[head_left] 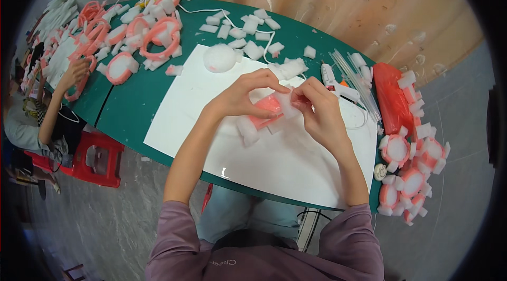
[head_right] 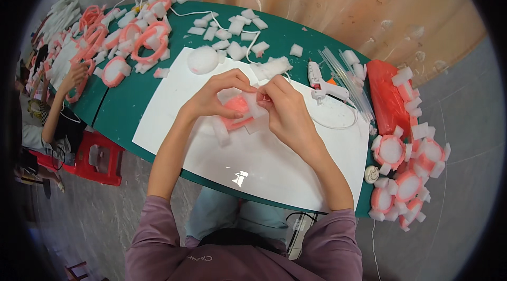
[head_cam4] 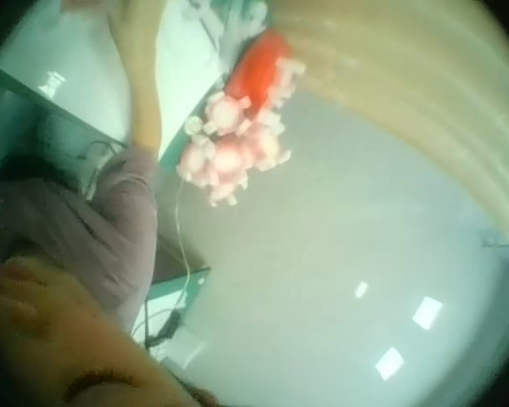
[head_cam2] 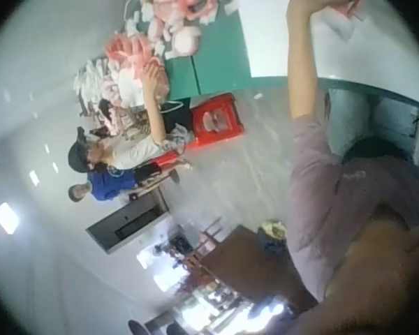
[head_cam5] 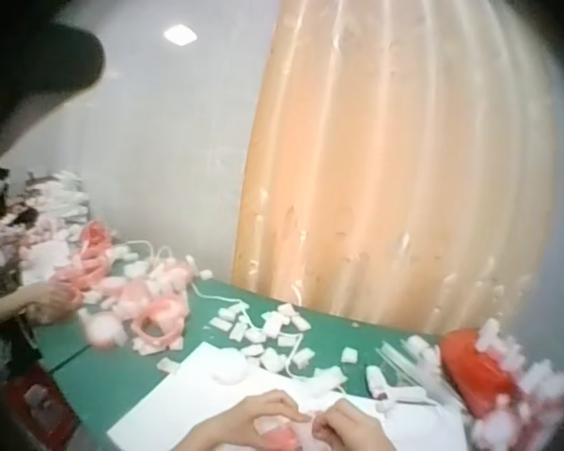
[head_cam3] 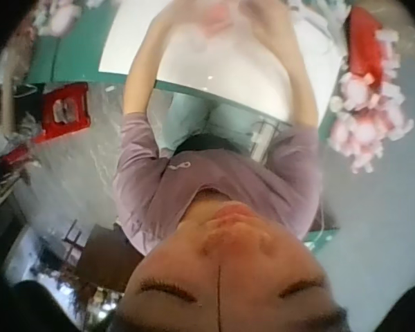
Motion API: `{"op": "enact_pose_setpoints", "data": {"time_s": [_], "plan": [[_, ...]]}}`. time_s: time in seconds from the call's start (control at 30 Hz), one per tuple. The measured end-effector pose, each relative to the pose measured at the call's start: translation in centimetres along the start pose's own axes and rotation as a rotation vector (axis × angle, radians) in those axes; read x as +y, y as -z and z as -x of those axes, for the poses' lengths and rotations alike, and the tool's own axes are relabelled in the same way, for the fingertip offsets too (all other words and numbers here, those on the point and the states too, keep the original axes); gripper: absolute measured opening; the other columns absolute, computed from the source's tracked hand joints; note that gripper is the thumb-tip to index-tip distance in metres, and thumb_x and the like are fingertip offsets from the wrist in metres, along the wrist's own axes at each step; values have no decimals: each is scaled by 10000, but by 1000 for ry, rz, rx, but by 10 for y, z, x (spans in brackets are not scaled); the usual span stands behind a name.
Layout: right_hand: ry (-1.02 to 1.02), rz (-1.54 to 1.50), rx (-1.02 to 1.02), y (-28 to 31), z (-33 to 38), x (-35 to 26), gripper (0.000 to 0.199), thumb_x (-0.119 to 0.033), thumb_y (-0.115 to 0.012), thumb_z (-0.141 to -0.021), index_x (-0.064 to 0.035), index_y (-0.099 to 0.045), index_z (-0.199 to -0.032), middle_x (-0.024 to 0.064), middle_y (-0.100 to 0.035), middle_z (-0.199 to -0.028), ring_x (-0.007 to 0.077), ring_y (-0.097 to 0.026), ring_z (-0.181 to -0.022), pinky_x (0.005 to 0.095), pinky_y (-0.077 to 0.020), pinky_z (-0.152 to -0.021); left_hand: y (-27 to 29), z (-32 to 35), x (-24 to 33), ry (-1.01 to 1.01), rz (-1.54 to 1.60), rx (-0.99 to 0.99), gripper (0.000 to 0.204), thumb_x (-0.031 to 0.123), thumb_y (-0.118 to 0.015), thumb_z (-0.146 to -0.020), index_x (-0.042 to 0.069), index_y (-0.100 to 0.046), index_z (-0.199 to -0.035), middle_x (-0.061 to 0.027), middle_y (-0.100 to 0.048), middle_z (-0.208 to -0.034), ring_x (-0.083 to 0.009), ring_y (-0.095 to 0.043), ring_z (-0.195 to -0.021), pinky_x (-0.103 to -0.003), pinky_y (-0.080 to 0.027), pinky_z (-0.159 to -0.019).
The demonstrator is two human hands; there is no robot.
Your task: The person is using a hot glue gun to assemble pink and white foam/plastic components into circular craft products.
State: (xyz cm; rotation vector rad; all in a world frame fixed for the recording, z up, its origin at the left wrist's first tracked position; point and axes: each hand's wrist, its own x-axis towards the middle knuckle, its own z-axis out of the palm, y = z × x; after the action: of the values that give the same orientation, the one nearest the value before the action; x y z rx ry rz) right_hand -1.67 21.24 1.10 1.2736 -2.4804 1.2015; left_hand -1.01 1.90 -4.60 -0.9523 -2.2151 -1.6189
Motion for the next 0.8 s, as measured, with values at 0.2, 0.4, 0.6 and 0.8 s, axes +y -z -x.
{"op": "enact_pose_setpoints", "data": {"time_s": [0.2, 0.4, 0.6, 0.8], "plan": [[7, 43, -120, 1, 0, 6, 196, 166, -434, -650, 36, -428, -797, 137, -423, -794, 280, -469, -711, 319, -410, -637, -1, 1, -3, 27, 7, 4, 427, 58, -703, -530, 85, -620, -948, -43, -538, -888, -179, -513, -855, -284, -412, -787], [30, 34, -123, 0, -4, 7, 188, 156, -437, -666, 29, -422, -804, 137, -436, -794, 275, -476, -712, 316, -412, -643, 1, 0, -5, 36, 7, 24, 446, 21, -698, -482, 92, -620, -916, -36, -548, -907, -181, -517, -878, -292, -410, -808], [84, 23, -64, 11, -2, 6, 143, 74, -541, -703, 0, -553, -824, 101, -508, -746, 245, -526, -682, 306, -423, -615, 1, 0, -6, 38, 18, 42, 443, 32, -707, -485, 97, -621, -915, -37, -561, -910, -180, -524, -883, -298, -414, -810], [149, 81, -16, 9, -1, 3, 145, 86, -550, -685, 4, -563, -803, 95, -502, -740, 243, -527, -681, 310, -429, -607, 0, -1, -4, 29, -7, 28, 441, 34, -708, -481, 96, -624, -910, -38, -567, -911, -182, -526, -882, -302, -417, -808]]}}
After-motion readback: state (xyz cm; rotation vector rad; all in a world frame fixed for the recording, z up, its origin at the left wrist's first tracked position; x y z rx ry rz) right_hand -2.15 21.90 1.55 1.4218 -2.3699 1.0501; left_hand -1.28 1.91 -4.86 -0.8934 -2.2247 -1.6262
